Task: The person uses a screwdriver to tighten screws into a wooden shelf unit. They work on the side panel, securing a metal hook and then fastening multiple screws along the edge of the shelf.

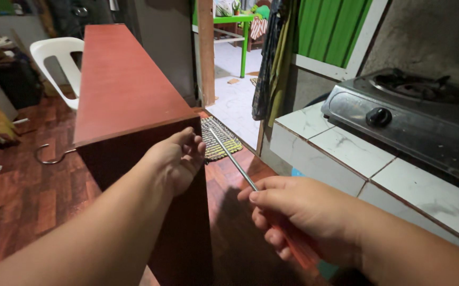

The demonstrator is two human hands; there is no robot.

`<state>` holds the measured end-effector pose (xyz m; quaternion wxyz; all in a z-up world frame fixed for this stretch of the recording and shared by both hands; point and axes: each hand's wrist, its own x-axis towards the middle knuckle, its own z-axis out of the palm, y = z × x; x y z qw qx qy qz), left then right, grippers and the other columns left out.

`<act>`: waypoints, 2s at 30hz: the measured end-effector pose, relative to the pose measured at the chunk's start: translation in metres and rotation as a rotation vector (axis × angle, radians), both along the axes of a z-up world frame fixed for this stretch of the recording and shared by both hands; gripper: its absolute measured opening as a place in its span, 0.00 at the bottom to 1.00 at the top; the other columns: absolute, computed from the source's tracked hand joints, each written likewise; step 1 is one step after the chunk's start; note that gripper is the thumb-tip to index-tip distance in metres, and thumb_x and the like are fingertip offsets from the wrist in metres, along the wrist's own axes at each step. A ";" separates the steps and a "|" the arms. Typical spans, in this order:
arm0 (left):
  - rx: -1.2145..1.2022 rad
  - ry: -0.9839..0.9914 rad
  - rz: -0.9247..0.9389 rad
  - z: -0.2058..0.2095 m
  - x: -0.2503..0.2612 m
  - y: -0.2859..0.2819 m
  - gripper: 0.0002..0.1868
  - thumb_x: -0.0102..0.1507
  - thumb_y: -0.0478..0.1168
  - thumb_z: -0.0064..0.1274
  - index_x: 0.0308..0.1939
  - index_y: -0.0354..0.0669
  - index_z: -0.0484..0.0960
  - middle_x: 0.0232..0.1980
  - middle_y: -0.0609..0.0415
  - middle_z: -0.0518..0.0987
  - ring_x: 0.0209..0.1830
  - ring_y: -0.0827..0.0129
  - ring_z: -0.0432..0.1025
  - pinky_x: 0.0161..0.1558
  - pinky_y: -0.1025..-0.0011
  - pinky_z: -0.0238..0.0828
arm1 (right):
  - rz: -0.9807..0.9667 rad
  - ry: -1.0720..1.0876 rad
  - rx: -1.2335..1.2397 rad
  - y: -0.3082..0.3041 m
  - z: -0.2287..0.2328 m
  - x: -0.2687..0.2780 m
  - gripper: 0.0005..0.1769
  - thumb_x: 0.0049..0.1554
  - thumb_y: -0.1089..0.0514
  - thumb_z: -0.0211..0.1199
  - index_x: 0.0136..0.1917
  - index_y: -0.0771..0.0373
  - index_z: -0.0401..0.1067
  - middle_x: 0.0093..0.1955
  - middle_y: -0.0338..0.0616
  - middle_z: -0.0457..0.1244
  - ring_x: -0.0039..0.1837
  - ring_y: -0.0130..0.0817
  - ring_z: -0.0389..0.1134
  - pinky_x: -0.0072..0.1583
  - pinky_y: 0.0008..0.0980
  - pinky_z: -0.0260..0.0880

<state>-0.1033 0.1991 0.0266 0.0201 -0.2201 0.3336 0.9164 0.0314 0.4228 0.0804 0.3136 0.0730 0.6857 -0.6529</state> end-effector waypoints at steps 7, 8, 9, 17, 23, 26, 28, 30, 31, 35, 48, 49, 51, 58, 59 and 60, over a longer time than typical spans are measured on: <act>-0.030 0.060 -0.009 -0.015 -0.019 -0.007 0.09 0.67 0.40 0.56 0.41 0.37 0.78 0.36 0.56 0.76 0.35 0.72 0.73 0.39 0.78 0.78 | 0.012 0.033 0.097 -0.002 -0.002 -0.015 0.12 0.60 0.47 0.60 0.53 0.53 0.73 0.33 0.35 0.62 0.28 0.23 0.61 0.30 0.26 0.63; -0.036 0.069 -0.019 -0.017 -0.019 -0.008 0.05 0.66 0.38 0.55 0.42 0.39 0.79 0.36 0.56 0.76 0.35 0.72 0.72 0.40 0.78 0.78 | 0.019 0.042 0.137 -0.004 -0.001 -0.018 0.12 0.60 0.47 0.60 0.53 0.53 0.73 0.32 0.35 0.62 0.28 0.23 0.61 0.29 0.26 0.63; -0.043 0.078 -0.026 -0.019 -0.018 -0.011 0.05 0.65 0.35 0.54 0.44 0.41 0.81 0.37 0.56 0.76 0.36 0.72 0.72 0.41 0.77 0.79 | 0.015 0.049 0.164 -0.005 0.000 -0.020 0.12 0.61 0.46 0.60 0.53 0.52 0.73 0.32 0.34 0.61 0.27 0.22 0.60 0.29 0.25 0.61; -0.143 0.278 -0.126 -0.023 -0.001 -0.027 0.17 0.60 0.30 0.58 0.53 0.42 0.79 0.45 0.56 0.78 0.41 0.74 0.73 0.45 0.78 0.76 | 0.077 0.034 0.267 -0.011 0.000 -0.038 0.17 0.63 0.41 0.57 0.50 0.56 0.69 0.30 0.34 0.57 0.25 0.23 0.55 0.27 0.26 0.56; -0.171 0.263 -0.157 -0.018 0.005 -0.036 0.21 0.59 0.29 0.58 0.56 0.43 0.77 0.46 0.55 0.80 0.43 0.74 0.76 0.47 0.78 0.78 | 0.075 0.101 0.349 -0.012 -0.007 -0.044 0.16 0.63 0.44 0.55 0.59 0.50 0.75 0.29 0.36 0.58 0.25 0.25 0.55 0.27 0.30 0.56; -0.111 0.255 -0.141 -0.020 0.001 -0.034 0.21 0.59 0.29 0.59 0.56 0.43 0.76 0.46 0.55 0.80 0.41 0.75 0.76 0.45 0.79 0.78 | 0.130 0.143 0.392 -0.006 -0.010 -0.042 0.16 0.63 0.45 0.55 0.61 0.50 0.72 0.30 0.37 0.60 0.26 0.26 0.57 0.28 0.30 0.60; -0.055 0.270 -0.154 -0.021 -0.004 -0.029 0.21 0.59 0.30 0.60 0.56 0.44 0.76 0.45 0.55 0.80 0.39 0.75 0.74 0.43 0.80 0.77 | 0.126 0.145 0.404 -0.002 -0.011 -0.039 0.16 0.63 0.45 0.55 0.61 0.50 0.72 0.30 0.37 0.60 0.26 0.26 0.57 0.28 0.29 0.59; -0.055 0.221 -0.126 -0.022 -0.008 -0.024 0.20 0.59 0.31 0.62 0.55 0.46 0.78 0.44 0.57 0.78 0.37 0.76 0.74 0.42 0.80 0.77 | 0.106 0.148 0.400 0.001 -0.011 -0.037 0.16 0.63 0.45 0.55 0.61 0.51 0.72 0.31 0.37 0.60 0.26 0.26 0.57 0.28 0.29 0.58; -0.055 0.197 -0.111 -0.021 -0.010 -0.021 0.20 0.59 0.32 0.62 0.54 0.47 0.78 0.43 0.58 0.77 0.37 0.76 0.73 0.41 0.80 0.77 | 0.090 0.150 0.388 0.002 -0.011 -0.036 0.16 0.63 0.46 0.55 0.60 0.52 0.71 0.31 0.38 0.60 0.25 0.27 0.57 0.28 0.29 0.57; -0.089 0.156 -0.120 -0.016 -0.012 -0.017 0.16 0.59 0.35 0.63 0.50 0.45 0.80 0.41 0.59 0.78 0.35 0.78 0.73 0.40 0.81 0.76 | 0.058 0.164 0.360 0.008 -0.009 -0.034 0.18 0.62 0.45 0.56 0.59 0.55 0.74 0.30 0.38 0.60 0.25 0.27 0.57 0.27 0.29 0.56; -0.151 0.174 -0.217 -0.008 -0.004 -0.018 0.09 0.60 0.36 0.61 0.44 0.46 0.81 0.38 0.61 0.79 0.34 0.80 0.72 0.39 0.83 0.74 | 0.082 0.183 0.414 0.007 -0.004 -0.035 0.15 0.63 0.47 0.55 0.54 0.57 0.74 0.29 0.38 0.58 0.25 0.28 0.57 0.26 0.29 0.55; -0.132 0.172 -0.214 -0.008 -0.004 -0.018 0.07 0.61 0.36 0.60 0.42 0.45 0.81 0.37 0.61 0.79 0.34 0.80 0.72 0.39 0.82 0.74 | 0.080 0.188 0.413 0.007 -0.004 -0.035 0.15 0.63 0.47 0.55 0.54 0.57 0.75 0.29 0.39 0.58 0.24 0.28 0.56 0.26 0.30 0.55; -0.140 0.151 -0.208 -0.009 -0.006 -0.015 0.06 0.63 0.39 0.60 0.40 0.42 0.83 0.34 0.61 0.76 0.31 0.79 0.69 0.38 0.82 0.74 | 0.094 0.206 0.432 0.007 -0.007 -0.035 0.15 0.63 0.48 0.56 0.54 0.58 0.75 0.28 0.39 0.58 0.24 0.28 0.57 0.26 0.30 0.56; -0.052 0.089 -0.131 -0.006 -0.011 -0.001 0.10 0.67 0.42 0.56 0.38 0.37 0.83 0.32 0.59 0.74 0.29 0.79 0.68 0.35 0.84 0.73 | 0.100 0.238 0.401 0.005 -0.016 -0.035 0.15 0.63 0.48 0.57 0.56 0.57 0.74 0.29 0.38 0.59 0.23 0.27 0.57 0.26 0.30 0.57; -0.051 0.077 -0.127 -0.005 -0.011 0.000 0.10 0.67 0.42 0.56 0.38 0.37 0.84 0.33 0.59 0.73 0.29 0.79 0.67 0.34 0.84 0.73 | 0.101 0.243 0.396 0.005 -0.016 -0.035 0.14 0.62 0.48 0.57 0.55 0.57 0.74 0.29 0.38 0.59 0.23 0.27 0.57 0.25 0.30 0.57; -0.050 0.066 -0.123 -0.005 -0.010 0.001 0.11 0.67 0.42 0.55 0.38 0.38 0.84 0.33 0.59 0.73 0.29 0.79 0.67 0.34 0.84 0.73 | 0.100 0.242 0.399 0.004 -0.016 -0.034 0.14 0.62 0.48 0.57 0.55 0.58 0.74 0.29 0.38 0.59 0.23 0.27 0.56 0.25 0.30 0.57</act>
